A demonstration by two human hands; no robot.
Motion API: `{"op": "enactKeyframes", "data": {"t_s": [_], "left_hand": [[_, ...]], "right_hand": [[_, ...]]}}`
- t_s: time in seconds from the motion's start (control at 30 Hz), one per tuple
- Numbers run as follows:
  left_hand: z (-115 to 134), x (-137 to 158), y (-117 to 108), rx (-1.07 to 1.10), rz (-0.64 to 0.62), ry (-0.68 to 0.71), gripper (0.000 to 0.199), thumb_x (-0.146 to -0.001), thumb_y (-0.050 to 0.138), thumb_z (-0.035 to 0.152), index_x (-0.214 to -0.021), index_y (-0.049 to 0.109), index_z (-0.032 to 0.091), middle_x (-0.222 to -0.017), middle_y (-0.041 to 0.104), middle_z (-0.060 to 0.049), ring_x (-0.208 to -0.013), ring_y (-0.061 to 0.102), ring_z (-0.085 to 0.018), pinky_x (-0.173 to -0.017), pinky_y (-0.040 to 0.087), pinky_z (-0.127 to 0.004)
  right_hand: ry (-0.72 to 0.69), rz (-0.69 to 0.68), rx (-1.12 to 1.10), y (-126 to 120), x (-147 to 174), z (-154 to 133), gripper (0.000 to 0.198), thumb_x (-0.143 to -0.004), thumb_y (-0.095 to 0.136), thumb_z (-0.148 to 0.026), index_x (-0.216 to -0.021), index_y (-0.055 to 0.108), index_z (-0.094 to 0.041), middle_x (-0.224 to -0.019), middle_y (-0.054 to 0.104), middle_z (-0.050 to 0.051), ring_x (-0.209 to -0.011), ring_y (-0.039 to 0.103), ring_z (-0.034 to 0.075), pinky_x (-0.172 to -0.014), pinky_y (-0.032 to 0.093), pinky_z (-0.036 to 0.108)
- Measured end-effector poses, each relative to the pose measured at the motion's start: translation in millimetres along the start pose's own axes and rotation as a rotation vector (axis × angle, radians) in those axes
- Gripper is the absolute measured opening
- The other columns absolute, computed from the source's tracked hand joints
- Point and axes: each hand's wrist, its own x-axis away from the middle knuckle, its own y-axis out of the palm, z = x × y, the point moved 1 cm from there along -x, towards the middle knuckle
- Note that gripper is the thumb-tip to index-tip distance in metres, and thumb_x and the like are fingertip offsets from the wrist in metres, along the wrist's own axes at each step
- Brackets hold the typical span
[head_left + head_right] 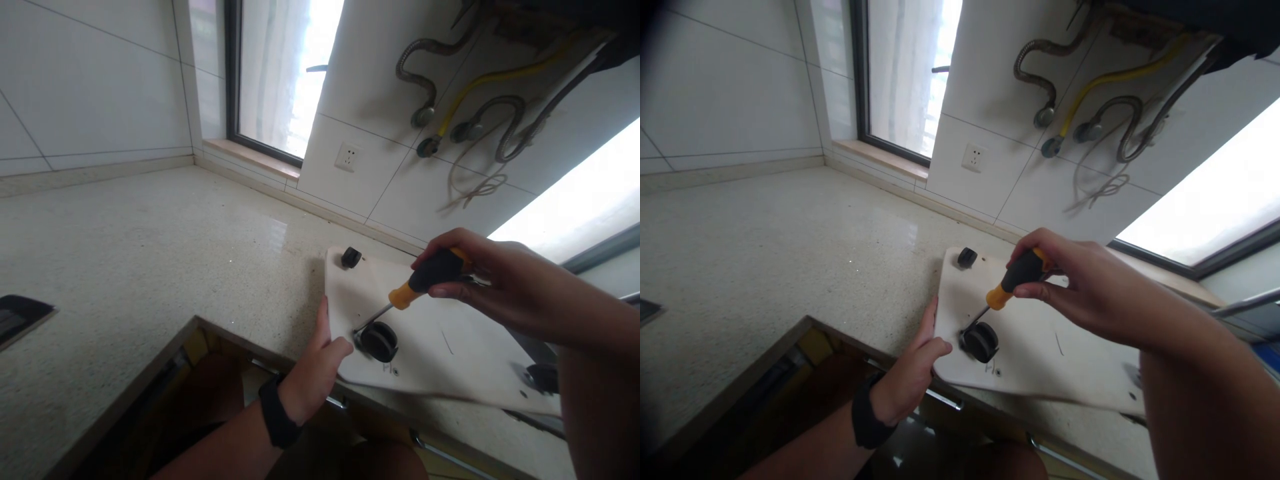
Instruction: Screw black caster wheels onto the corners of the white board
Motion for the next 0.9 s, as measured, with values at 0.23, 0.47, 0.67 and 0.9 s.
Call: {"op": "enactKeyframes", "data": {"t_s": [0.23, 0.47, 0.67, 0.9], "left_hand": [[0, 0, -1, 0.067, 0.0, -0.036, 0.097, -0.092, 0.058, 0.022, -0.174, 0.008, 0.028, -0.165, 0.054, -0.005, -0.149, 0.054, -0.029, -0.128, 0.036, -0.047], [-5, -1, -5, 0.012, 0.018, -0.034, 0.099, -0.09, 0.06, 0.02, -0.174, 0.008, 0.029, -0.165, 0.053, -0.004, -0.148, 0.054, -0.031, -0.127, 0.039, -0.048], [2, 1, 3, 0.098, -0.026, 0.023, 0.094, -0.09, 0.057, 0.017, -0.173, 0.013, 0.027, -0.165, 0.054, -0.003, -0.152, 0.05, -0.03, -0.128, 0.038, -0.047], [2, 2, 2, 0.097, -0.033, 0.018, 0.095, -0.089, 0.057, 0.016, -0.173, 0.014, 0.029, -0.166, 0.052, -0.001, -0.153, 0.049, -0.03, -0.128, 0.037, -0.047]], "right_hand": [[0.209, 0.182, 0.36, 7, -9, -1, 0.061, -0.077, 0.062, -0.091, -0.073, 0.057, -0.03, -0.049, 0.06, 0.003, -0.041, 0.053, 0.022, -0.043, 0.034, 0.036], [0.077, 0.014, 0.067, -1, -4, 12, 0.053, -0.086, 0.071, -0.071, -0.121, 0.066, -0.032, -0.099, 0.081, 0.009, -0.076, 0.075, 0.029, -0.059, 0.06, 0.042], [0.036, -0.06, 0.096, -10, -1, 16, 0.035, -0.09, 0.072, -0.063, -0.105, 0.072, -0.031, -0.086, 0.08, 0.005, -0.067, 0.074, 0.024, -0.057, 0.057, 0.037], [0.185, -0.073, 0.284, -10, -13, 23, 0.059, -0.078, 0.068, -0.085, -0.066, 0.067, -0.027, -0.05, 0.062, 0.003, -0.04, 0.053, 0.018, -0.039, 0.037, 0.033]]}}
